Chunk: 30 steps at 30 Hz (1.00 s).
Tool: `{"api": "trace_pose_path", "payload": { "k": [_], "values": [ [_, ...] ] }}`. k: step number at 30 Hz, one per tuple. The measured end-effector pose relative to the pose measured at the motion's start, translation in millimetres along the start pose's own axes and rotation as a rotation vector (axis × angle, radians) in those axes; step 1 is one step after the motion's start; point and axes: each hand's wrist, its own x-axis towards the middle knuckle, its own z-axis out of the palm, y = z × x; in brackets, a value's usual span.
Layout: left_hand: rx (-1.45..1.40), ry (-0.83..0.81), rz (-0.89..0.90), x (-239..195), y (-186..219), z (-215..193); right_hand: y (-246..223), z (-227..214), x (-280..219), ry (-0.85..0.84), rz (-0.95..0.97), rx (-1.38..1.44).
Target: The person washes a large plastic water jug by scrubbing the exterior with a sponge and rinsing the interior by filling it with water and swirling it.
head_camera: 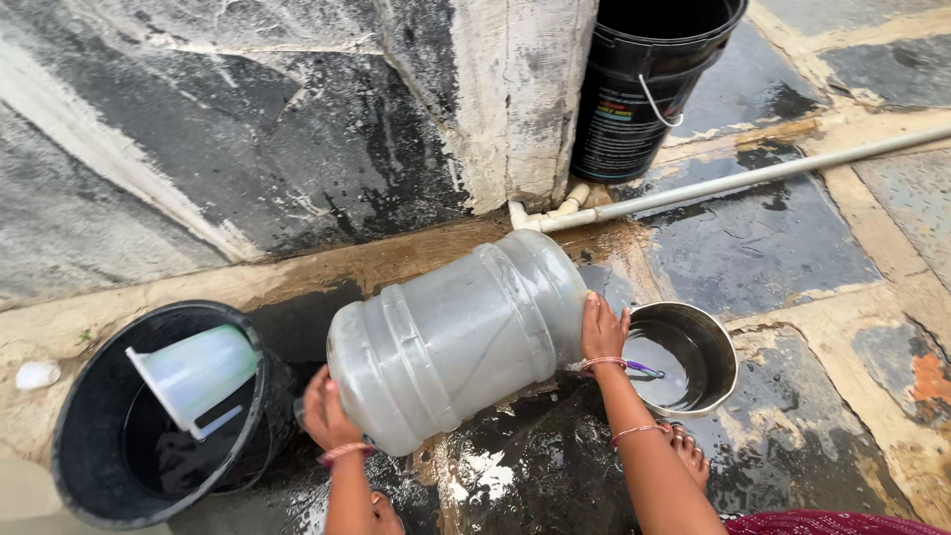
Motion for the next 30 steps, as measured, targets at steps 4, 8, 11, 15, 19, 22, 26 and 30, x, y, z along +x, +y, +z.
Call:
{"api": "trace_pose_path", "payload": {
  "k": [4,8,11,15,19,22,26,30],
  "values": [
    [0.015,0.067,0.078,-51.3,8.0,5.4,-14.1,2.7,9.6,-0.153,0.177,-0.119],
    [0.159,-0.096,0.185,-24.0,42.9,5.4,-36.0,-8.4,33.4,-0.163,0.157,-0.196],
    [0.464,-0.175,0.224,-0.6,61.1,19.5,-51.5,-16.6,38.2,-0.305,0.203,-0.247],
    [0.722,-0.171,0.028,19.2,67.1,36.5,-91.5,7.9,-2.6,-0.029,-0.186,-0.382],
    [0.720,-0.169,0.063,30.7,66.8,42.7,-153.9,40.5,-110.5,-0.190,-0.363,-0.210],
    [0.721,-0.172,0.025,34.9,69.3,42.9,-193.0,51.6,-169.9,-0.343,-0.781,-0.129],
    [0.701,-0.208,0.030,38.4,68.3,43.7,-173.6,49.5,-149.1,-0.494,-0.905,-0.240],
    [0.692,-0.230,-0.006,43.2,68.4,46.5,-105.1,1.6,-71.9,-0.004,-0.635,-0.364]
  ]
}}
